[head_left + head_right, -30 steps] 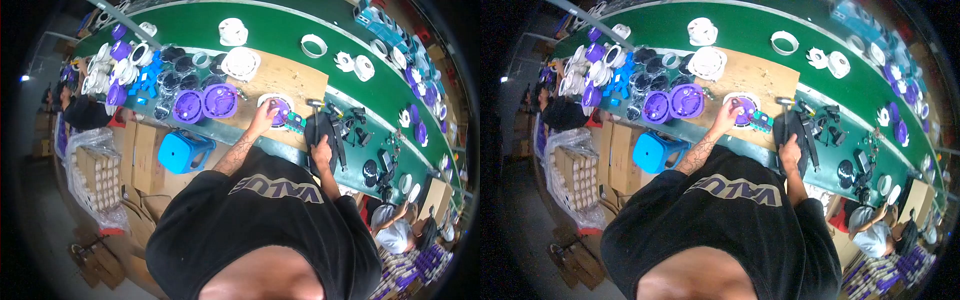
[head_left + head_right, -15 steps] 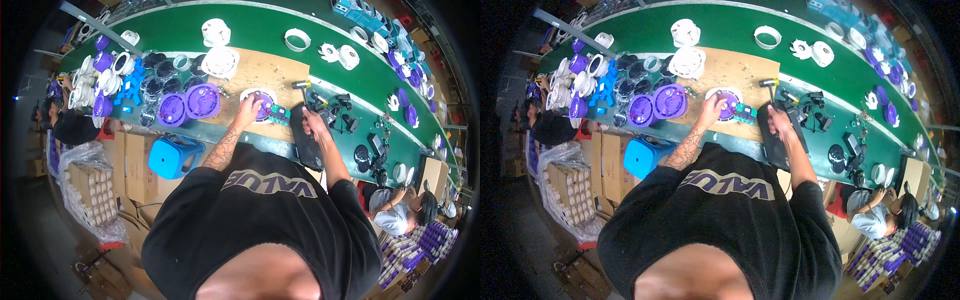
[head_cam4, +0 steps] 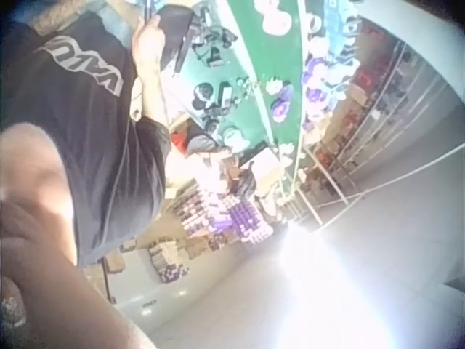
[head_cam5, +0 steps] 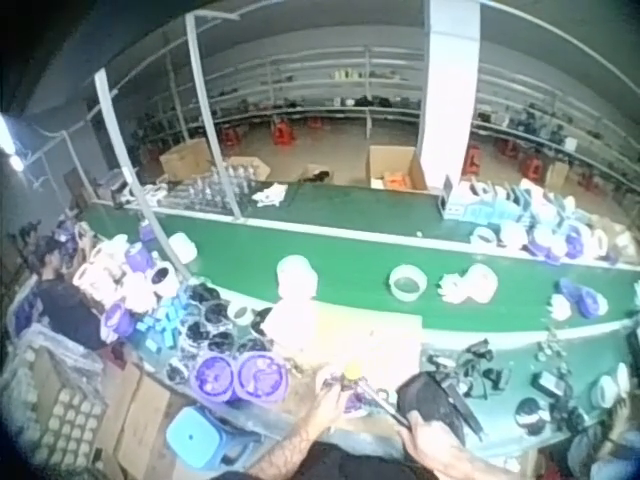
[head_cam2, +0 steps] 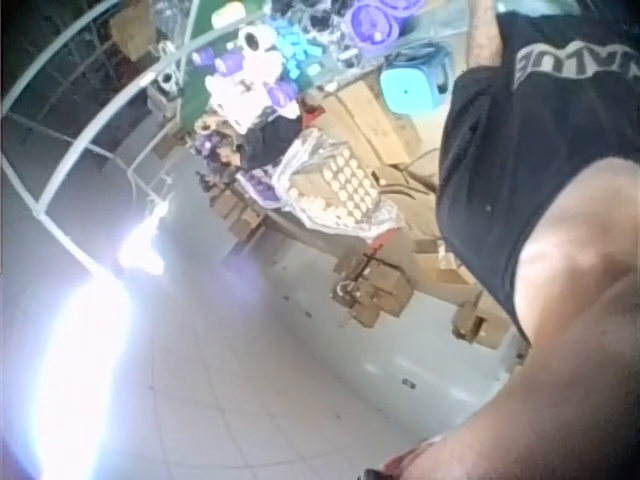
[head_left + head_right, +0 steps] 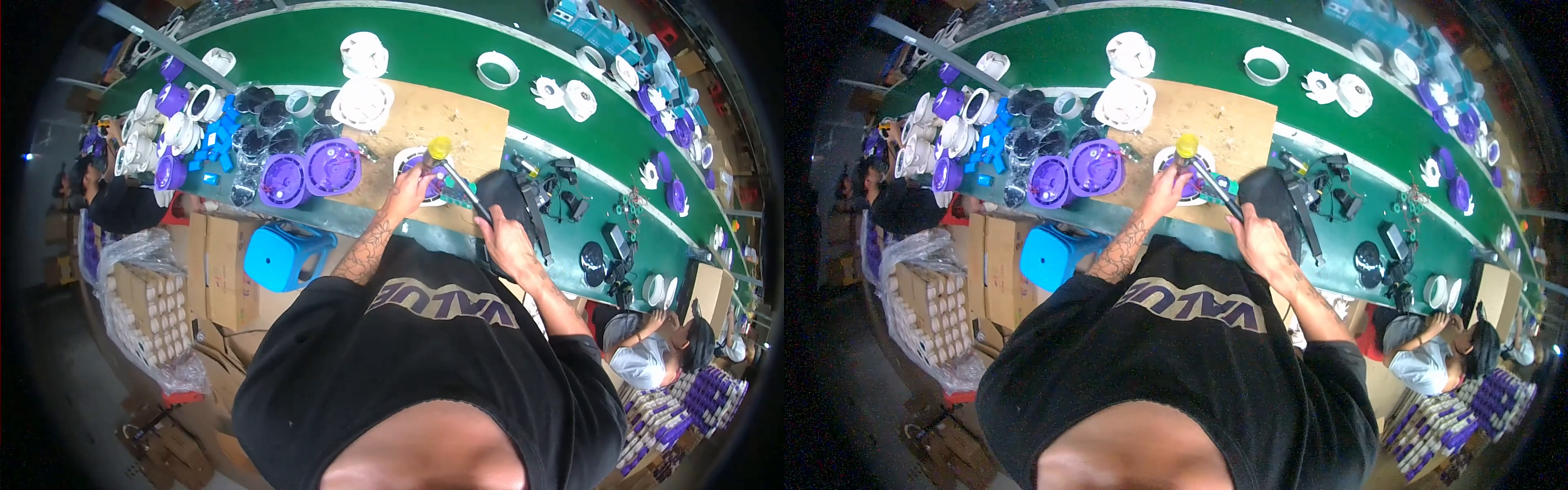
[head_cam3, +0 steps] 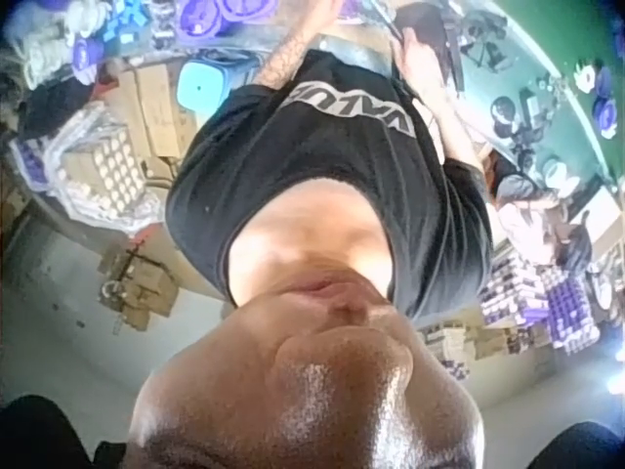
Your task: The person assembles circular plastic housings and covers by hand on an industrial assembly line, using a rubber mallet to secure the components together.
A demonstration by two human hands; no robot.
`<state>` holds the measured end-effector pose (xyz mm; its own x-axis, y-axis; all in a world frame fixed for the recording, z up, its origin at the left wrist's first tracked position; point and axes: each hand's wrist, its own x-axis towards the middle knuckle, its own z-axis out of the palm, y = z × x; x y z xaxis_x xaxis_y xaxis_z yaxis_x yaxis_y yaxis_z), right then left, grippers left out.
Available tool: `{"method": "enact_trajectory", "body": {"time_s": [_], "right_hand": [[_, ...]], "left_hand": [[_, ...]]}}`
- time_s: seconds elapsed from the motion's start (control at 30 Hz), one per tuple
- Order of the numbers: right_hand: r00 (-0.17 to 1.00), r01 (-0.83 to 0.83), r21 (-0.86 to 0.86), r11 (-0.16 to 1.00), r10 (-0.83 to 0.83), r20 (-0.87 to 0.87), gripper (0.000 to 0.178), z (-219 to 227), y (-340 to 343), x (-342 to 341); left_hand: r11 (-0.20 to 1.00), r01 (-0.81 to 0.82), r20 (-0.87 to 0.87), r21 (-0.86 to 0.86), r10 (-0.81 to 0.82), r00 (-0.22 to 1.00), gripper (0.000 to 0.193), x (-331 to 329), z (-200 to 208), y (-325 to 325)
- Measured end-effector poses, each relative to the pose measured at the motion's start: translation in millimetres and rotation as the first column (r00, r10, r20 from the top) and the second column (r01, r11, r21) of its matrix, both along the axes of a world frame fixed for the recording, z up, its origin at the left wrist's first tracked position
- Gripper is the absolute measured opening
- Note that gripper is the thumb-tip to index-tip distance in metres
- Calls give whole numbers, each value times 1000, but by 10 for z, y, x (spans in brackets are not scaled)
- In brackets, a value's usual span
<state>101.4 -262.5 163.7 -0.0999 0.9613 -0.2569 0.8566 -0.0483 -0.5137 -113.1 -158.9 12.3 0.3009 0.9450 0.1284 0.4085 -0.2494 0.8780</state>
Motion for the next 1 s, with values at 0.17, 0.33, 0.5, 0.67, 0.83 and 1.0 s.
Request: {"method": "enact_trajectory", "body": {"time_s": [0.17, 0.33, 0.5, 0.67, 0.83, 1.0], "right_hand": [[984, 153, 189, 970, -131, -123, 24, 542, -49, -85], [984, -75, 8, 997, 72, 160, 24, 108, -120, -97], [992, 128, 154, 980, -123, -37, 26, 426, -208, -72], [996, 70, 153, 986, -77, 41, 24, 135, -305, -153], [998, 57, 131, 990, -54, -26, 26, 337, -228, -82], [976, 183, 302, 936, -136, -171, 20, 487, -255, -189]], "left_hand": [[997, -73, 7, -29, 74, 997, 22, -69, -116, -43], [999, 4, 27, 46, -5, 1000, 22, -26, 7, -42], [1000, -12, -16, -20, 12, 1000, 27, -25, -87, -85], [998, 9, -21, 69, -8, 1000, 32, -22, -19, -50], [993, 51, -26, 110, -48, 998, 37, -9, -82, -1], [975, -11, -38, 221, 20, 999, 37, -53, -96, -65]]}}
